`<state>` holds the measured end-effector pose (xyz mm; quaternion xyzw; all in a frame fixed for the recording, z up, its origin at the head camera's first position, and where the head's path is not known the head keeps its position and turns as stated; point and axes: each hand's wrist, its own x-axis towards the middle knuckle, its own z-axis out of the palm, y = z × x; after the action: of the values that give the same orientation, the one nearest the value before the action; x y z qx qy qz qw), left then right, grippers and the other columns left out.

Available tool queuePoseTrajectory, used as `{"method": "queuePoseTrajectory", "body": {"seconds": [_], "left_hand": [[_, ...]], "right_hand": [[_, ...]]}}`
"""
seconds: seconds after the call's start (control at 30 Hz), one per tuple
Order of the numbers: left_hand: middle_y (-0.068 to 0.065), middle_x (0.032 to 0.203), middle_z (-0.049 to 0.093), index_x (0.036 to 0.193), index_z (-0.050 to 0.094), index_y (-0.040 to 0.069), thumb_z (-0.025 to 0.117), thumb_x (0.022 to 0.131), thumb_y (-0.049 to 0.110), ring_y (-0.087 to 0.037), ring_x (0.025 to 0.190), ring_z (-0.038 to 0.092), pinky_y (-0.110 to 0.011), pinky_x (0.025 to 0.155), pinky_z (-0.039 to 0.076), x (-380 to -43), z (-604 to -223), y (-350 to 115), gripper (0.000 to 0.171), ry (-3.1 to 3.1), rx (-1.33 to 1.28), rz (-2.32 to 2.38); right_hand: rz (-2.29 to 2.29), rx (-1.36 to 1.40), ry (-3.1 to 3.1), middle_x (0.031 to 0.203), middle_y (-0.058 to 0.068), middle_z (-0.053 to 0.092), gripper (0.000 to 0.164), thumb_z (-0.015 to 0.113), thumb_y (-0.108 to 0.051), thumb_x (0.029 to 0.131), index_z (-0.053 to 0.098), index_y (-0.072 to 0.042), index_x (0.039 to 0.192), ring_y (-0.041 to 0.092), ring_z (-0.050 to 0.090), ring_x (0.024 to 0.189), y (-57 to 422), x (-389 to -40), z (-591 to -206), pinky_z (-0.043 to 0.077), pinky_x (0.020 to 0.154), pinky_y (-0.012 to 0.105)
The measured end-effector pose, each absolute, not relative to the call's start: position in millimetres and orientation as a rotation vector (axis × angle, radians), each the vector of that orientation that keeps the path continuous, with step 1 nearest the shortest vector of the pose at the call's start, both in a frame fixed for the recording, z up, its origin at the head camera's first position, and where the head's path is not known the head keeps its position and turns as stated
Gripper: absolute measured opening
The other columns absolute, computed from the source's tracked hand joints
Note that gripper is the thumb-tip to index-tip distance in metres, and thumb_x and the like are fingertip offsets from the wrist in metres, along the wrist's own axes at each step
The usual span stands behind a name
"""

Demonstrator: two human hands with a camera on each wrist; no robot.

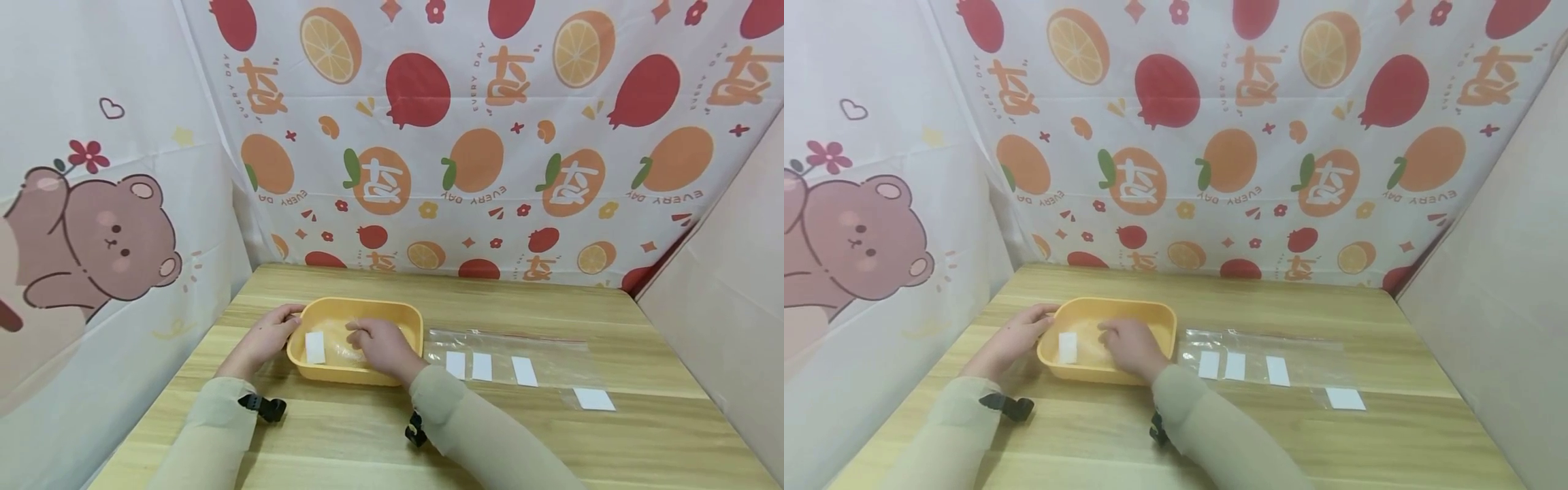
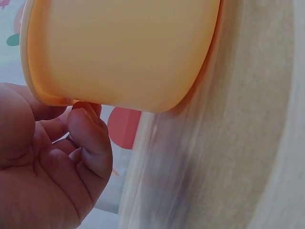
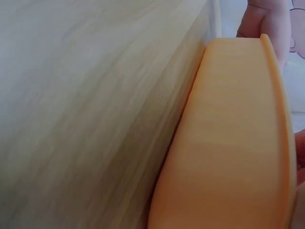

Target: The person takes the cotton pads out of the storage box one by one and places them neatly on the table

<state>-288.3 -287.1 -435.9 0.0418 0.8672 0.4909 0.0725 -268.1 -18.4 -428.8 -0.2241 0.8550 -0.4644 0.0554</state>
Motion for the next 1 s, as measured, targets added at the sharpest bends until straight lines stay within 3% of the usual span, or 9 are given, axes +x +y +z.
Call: {"method": "queuePoseTrajectory", "body": {"seconds": [0.1, 0.33, 0.53, 0.77, 1.0], "left_hand": [[-0.02, 0.116, 0.058, 0.151, 0.04, 0.002, 0.041, 0.111, 0.024, -0.025, 0.094, 0.061, -0.033, 0.075, 0.054, -290, -435, -287, 0.046, 2.596, 0.149, 1.478], [-0.02, 0.118, 0.058, 0.151, 0.04, 0.002, 0.042, 0.111, 0.023, -0.026, 0.095, 0.063, -0.033, 0.077, 0.055, -293, -435, -287, 0.046, 2.598, 0.142, 1.469], [-0.02, 0.118, 0.057, 0.152, 0.04, 0.001, 0.041, 0.111, 0.022, -0.026, 0.095, 0.062, -0.034, 0.077, 0.054, -291, -437, -287, 0.046, 2.598, 0.142, 1.475], [-0.02, 0.117, 0.057, 0.152, 0.039, 0.002, 0.042, 0.111, 0.021, -0.026, 0.093, 0.062, -0.036, 0.076, 0.055, -290, -440, -288, 0.046, 2.6, 0.124, 1.482], [-0.02, 0.117, 0.056, 0.151, 0.04, 0.001, 0.042, 0.111, 0.022, -0.026, 0.094, 0.062, -0.034, 0.075, 0.054, -289, -439, -288, 0.046, 2.588, 0.134, 1.513]], "right_hand": [[-1.402, -0.734, 2.647, 0.105, -0.004, 0.075, 0.033, 0.046, -0.016, 0.108, 0.067, -0.011, 0.133, 0.011, 0.07, 0.096, -7, -264, -417, 0.051, 0.068, 0.03], [-1.486, -0.751, 2.665, 0.107, -0.001, 0.073, 0.032, 0.044, -0.016, 0.109, 0.066, -0.012, 0.132, 0.01, 0.069, 0.096, 40, -264, -389, 0.054, 0.087, 0.037], [-1.505, -0.728, 2.729, 0.102, -0.003, 0.072, 0.03, 0.044, -0.013, 0.108, 0.068, -0.02, 0.124, 0.01, 0.069, 0.092, 88, -260, -367, 0.055, 0.084, 0.036], [-1.441, -0.741, 2.77, 0.101, -0.004, 0.071, 0.033, 0.041, -0.007, 0.105, 0.07, -0.016, 0.118, 0.013, 0.069, 0.092, 141, -248, -352, 0.055, 0.087, 0.042], [-1.269, -0.774, 2.837, 0.097, -0.004, 0.071, 0.038, 0.041, 0.0, 0.101, 0.073, -0.02, 0.109, 0.012, 0.067, 0.09, 191, -243, -350, 0.054, 0.085, 0.042]]}}
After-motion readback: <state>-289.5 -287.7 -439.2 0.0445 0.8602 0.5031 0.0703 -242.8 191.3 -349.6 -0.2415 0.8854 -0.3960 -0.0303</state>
